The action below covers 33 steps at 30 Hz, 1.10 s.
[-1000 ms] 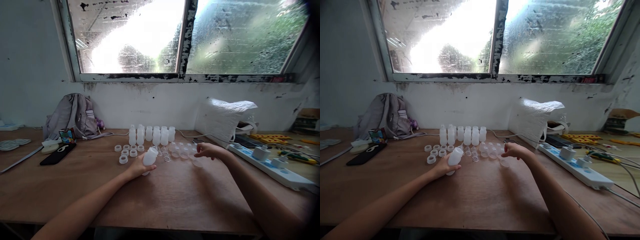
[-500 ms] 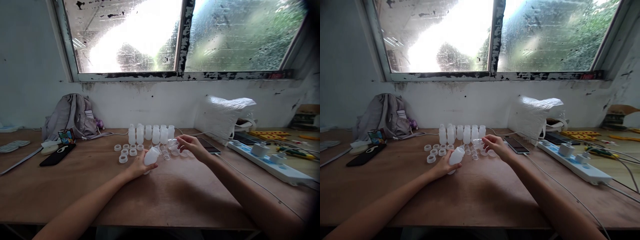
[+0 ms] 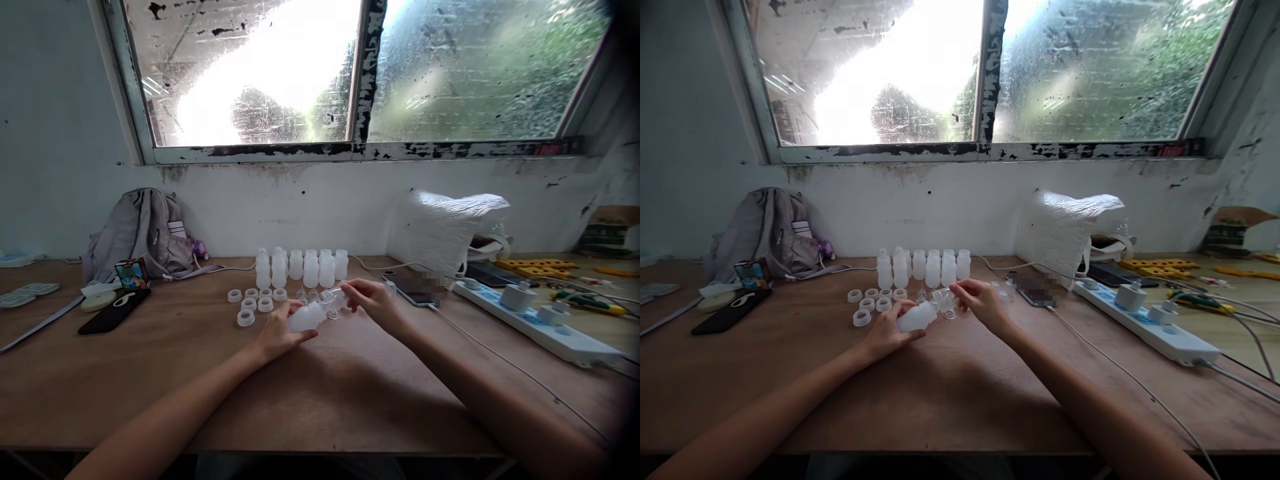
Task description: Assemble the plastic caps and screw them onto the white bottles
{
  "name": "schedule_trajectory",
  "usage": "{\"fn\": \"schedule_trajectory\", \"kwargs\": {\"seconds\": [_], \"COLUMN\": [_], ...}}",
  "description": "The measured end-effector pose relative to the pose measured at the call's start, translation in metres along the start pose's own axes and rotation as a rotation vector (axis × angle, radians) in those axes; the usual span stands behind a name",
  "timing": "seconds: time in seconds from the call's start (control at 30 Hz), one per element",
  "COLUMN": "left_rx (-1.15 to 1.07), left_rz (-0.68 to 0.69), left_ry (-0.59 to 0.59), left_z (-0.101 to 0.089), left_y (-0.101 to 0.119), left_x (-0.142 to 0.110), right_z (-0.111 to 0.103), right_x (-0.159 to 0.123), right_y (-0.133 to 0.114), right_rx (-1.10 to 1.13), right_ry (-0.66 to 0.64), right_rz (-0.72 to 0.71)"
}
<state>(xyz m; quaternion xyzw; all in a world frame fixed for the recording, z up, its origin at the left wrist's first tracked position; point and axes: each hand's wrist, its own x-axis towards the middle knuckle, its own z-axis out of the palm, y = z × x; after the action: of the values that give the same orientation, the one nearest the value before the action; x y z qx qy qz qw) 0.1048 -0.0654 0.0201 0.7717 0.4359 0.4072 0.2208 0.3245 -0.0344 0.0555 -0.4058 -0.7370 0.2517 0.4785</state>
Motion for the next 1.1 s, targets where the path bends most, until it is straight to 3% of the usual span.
{"fn": "schedule_trajectory", "kwargs": {"seconds": [0.23, 0.53, 0.77, 0.97, 1.1], "left_rx": [0.053, 0.089, 0.16, 0.255, 0.306], "left_rz": [0.01, 0.051, 0.159, 0.209, 0.282], "left_ry": [-0.011, 0.016, -0.009, -0.014, -0.037], "left_z": [-0.001, -0.003, -0.004, -0.005, -0.007], "left_y": [0.0, -0.001, -0.005, -0.005, -0.007], "left_x": [-0.002, -0.002, 0.0, -0.003, -0.006], "right_z": [0.016, 0.021, 0.027, 0.03, 0.034], "right_x": [-0.008, -0.012, -0.019, -0.025, -0.029], "right_y": [0.007, 0.007, 0.008, 0.006, 0.009], "right_rx": [-0.032, -0.053, 0.056, -0.02, -0.045], "right_ry": [-0.044, -0.044, -0.15, -0.275, -0.285], "right_rz": [0.02, 0.047, 0.14, 0.032, -0.022]}}
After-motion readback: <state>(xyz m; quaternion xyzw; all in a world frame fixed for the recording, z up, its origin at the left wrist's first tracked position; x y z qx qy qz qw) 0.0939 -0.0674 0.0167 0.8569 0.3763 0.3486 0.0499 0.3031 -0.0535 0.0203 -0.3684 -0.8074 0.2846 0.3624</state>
